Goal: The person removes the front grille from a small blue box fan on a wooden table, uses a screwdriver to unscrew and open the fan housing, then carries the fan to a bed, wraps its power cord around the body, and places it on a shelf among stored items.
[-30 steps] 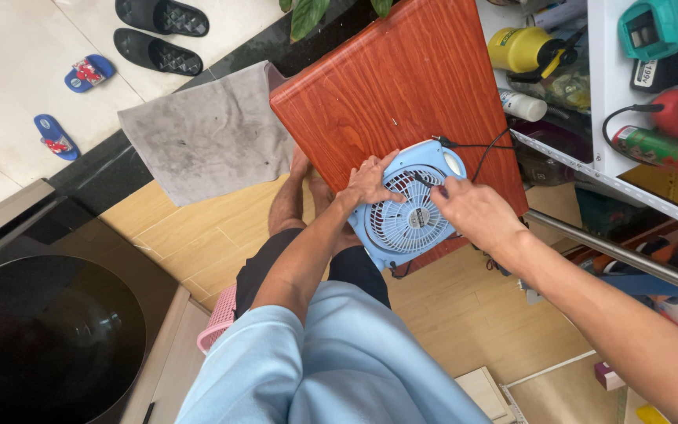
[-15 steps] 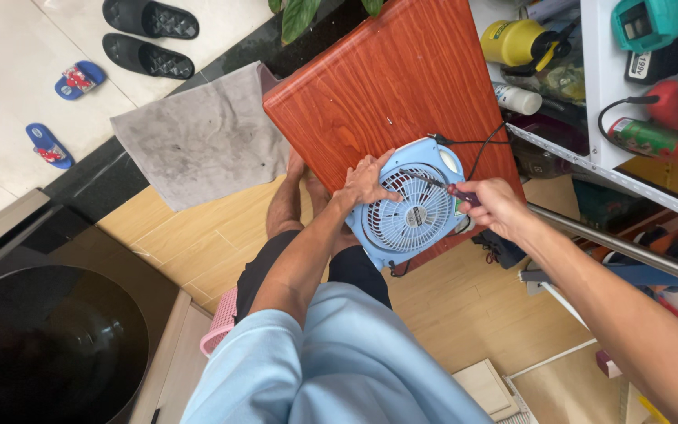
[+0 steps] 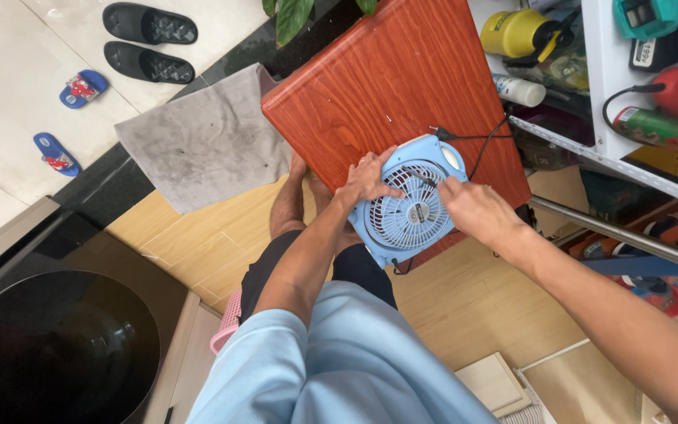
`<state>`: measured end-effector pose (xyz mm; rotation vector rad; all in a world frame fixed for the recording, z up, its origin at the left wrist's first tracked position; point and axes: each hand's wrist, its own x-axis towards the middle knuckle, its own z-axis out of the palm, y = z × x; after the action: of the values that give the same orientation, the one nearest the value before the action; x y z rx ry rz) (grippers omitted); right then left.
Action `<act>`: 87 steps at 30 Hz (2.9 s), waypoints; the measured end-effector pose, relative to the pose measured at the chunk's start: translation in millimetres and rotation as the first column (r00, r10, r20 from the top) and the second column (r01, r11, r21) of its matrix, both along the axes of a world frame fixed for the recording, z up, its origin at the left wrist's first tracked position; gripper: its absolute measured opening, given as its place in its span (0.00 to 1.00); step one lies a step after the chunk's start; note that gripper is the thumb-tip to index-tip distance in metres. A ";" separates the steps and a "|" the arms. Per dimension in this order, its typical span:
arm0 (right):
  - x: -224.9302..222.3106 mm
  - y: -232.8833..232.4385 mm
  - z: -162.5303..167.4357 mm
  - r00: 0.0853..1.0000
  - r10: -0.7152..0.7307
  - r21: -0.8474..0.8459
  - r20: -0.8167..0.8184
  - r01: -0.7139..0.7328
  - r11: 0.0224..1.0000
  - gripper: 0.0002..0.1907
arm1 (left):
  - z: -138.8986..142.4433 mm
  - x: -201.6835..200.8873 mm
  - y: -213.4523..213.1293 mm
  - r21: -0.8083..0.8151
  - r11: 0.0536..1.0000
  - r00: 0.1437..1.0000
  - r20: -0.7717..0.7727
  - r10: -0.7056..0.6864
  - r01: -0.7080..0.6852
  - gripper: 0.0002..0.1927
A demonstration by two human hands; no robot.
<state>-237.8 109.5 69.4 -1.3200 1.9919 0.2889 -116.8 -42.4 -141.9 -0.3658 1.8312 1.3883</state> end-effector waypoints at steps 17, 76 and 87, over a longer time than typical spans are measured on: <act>-28.8 -23.7 -3.0 0.832 -0.538 -0.040 0.134 0.547 0.836 0.25 | 2.6 -2.5 -1.0 0.015 1.000 1.000 -0.006 -0.016 0.016 0.68; -20.2 2.9 -27.0 0.912 -0.405 0.201 0.065 0.386 0.900 0.11 | 9.0 -6.3 -0.6 -0.006 0.999 0.999 0.008 -0.044 0.044 0.68; -33.0 -29.2 -10.6 0.707 -0.693 0.428 0.143 0.587 0.687 0.21 | 11.9 -9.0 -0.5 -0.006 0.998 0.998 0.007 -0.059 0.059 0.68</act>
<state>-270.8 80.3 58.8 -0.3376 1.8953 0.0857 -125.8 -43.0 -130.0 -0.3173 1.8261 1.3402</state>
